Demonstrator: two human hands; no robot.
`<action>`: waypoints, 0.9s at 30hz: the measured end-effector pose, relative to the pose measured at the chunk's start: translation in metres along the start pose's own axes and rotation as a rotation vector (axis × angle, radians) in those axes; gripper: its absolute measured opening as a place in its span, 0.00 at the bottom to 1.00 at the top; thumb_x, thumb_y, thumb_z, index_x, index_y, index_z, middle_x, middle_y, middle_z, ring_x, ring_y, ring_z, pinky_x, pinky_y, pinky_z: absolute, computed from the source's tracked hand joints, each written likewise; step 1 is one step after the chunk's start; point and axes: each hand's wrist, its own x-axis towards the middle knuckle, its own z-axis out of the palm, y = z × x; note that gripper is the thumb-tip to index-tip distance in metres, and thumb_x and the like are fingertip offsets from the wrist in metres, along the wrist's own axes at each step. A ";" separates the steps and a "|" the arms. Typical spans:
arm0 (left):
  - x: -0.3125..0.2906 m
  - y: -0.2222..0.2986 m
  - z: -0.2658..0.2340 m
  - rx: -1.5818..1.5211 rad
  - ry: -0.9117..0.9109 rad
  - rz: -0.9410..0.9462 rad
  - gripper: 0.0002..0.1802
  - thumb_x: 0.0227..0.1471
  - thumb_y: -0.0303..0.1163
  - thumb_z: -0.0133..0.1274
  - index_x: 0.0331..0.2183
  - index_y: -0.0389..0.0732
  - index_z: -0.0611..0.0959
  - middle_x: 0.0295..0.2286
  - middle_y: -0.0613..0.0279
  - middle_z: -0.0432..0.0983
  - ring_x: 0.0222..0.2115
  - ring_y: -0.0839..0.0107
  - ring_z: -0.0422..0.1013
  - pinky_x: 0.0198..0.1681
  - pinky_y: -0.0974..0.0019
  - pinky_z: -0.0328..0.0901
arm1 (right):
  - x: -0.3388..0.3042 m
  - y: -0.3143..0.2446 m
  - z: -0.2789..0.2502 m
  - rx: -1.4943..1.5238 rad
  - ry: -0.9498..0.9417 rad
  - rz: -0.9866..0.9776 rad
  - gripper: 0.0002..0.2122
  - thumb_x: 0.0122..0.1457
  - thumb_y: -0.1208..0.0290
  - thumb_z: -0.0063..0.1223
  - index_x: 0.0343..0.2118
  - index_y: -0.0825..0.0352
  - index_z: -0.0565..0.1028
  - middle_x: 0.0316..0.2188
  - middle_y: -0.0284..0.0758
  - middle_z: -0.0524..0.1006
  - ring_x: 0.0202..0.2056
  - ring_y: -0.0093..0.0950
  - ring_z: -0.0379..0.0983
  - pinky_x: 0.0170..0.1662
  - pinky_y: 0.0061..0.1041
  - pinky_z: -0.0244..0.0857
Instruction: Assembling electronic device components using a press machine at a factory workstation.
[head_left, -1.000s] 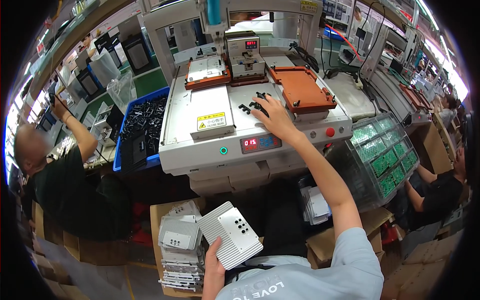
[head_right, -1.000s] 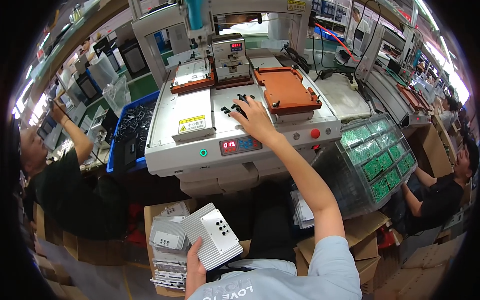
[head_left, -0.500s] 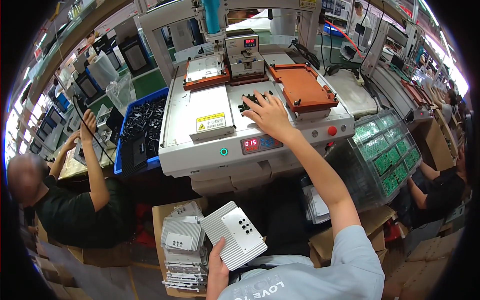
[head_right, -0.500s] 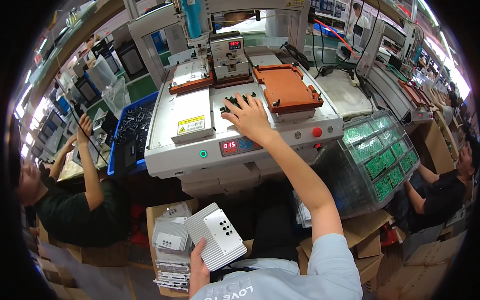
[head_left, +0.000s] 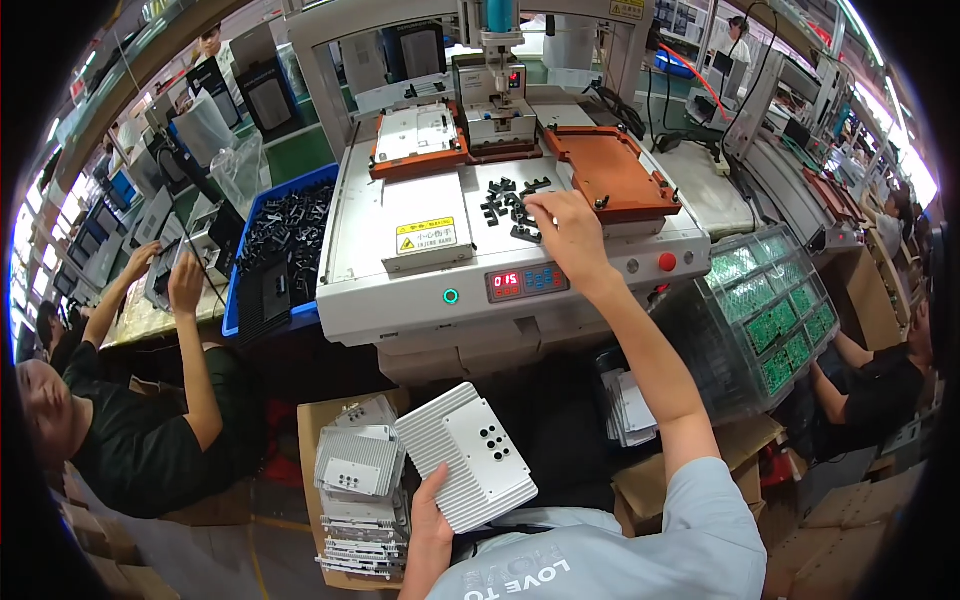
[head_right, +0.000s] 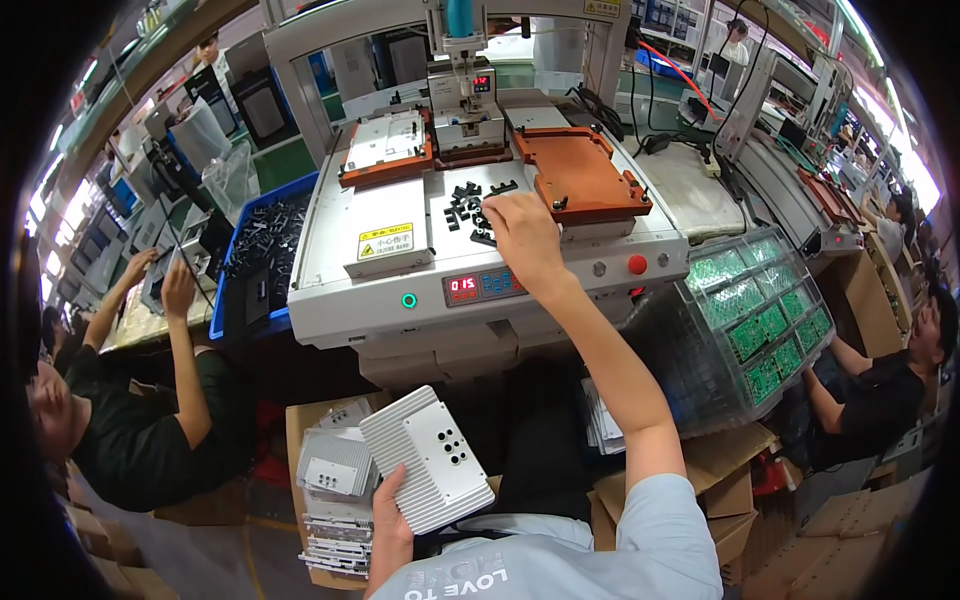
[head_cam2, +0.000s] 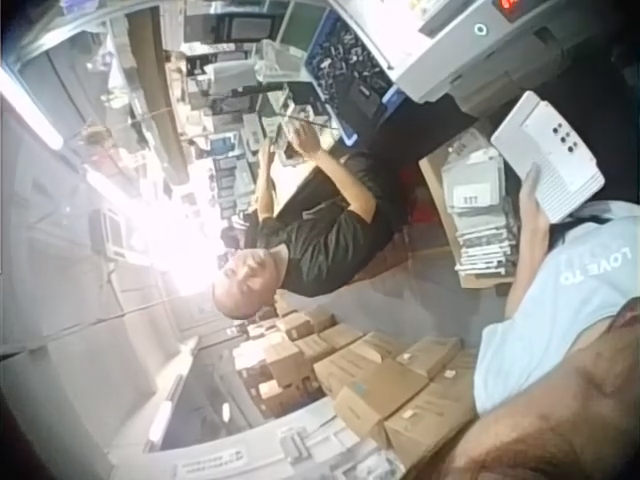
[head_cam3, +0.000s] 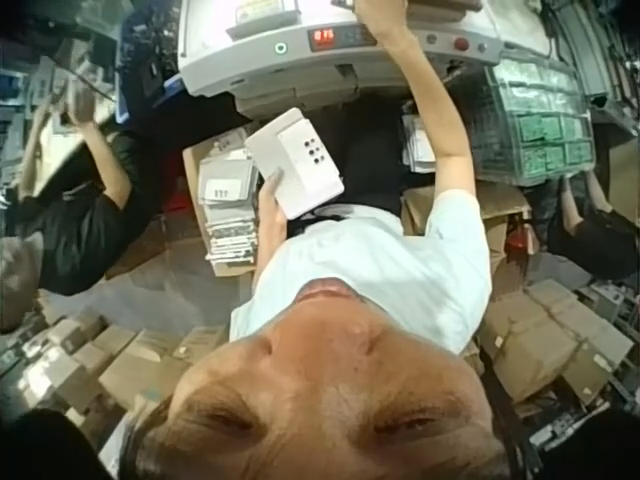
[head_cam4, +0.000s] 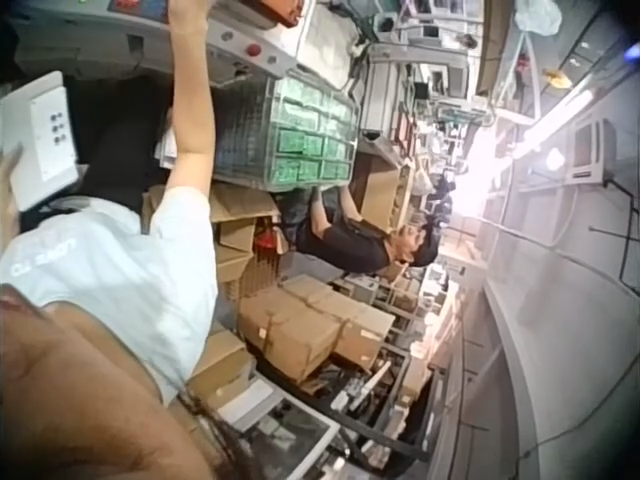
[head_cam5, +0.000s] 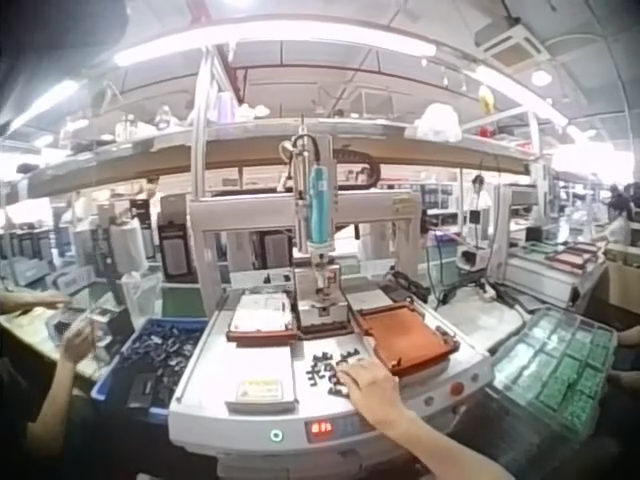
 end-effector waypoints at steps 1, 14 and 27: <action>0.000 0.001 -0.001 -0.001 -0.001 -0.002 0.22 0.50 0.28 0.54 0.48 0.32 0.71 0.42 0.50 0.73 0.43 0.59 0.71 0.48 0.56 0.67 | -0.003 -0.001 -0.001 -0.008 -0.021 -0.027 0.07 0.54 0.71 0.54 0.34 0.65 0.76 0.31 0.36 0.76 0.35 0.35 0.71 0.40 0.32 0.64; -0.004 0.009 0.007 -0.003 0.026 0.083 0.22 0.51 0.28 0.54 0.48 0.33 0.71 0.43 0.51 0.72 0.43 0.59 0.71 0.48 0.57 0.67 | -0.024 -0.011 0.000 -0.115 -0.212 0.060 0.10 0.51 0.67 0.57 0.32 0.66 0.74 0.32 0.38 0.72 0.39 0.37 0.67 0.43 0.33 0.62; -0.001 0.016 0.036 0.041 -0.055 0.117 0.24 0.51 0.27 0.53 0.50 0.33 0.68 0.45 0.52 0.70 0.45 0.61 0.69 0.50 0.59 0.66 | -0.017 -0.008 0.001 0.010 -0.022 0.029 0.09 0.57 0.73 0.52 0.38 0.70 0.75 0.33 0.42 0.76 0.34 0.37 0.73 0.38 0.30 0.66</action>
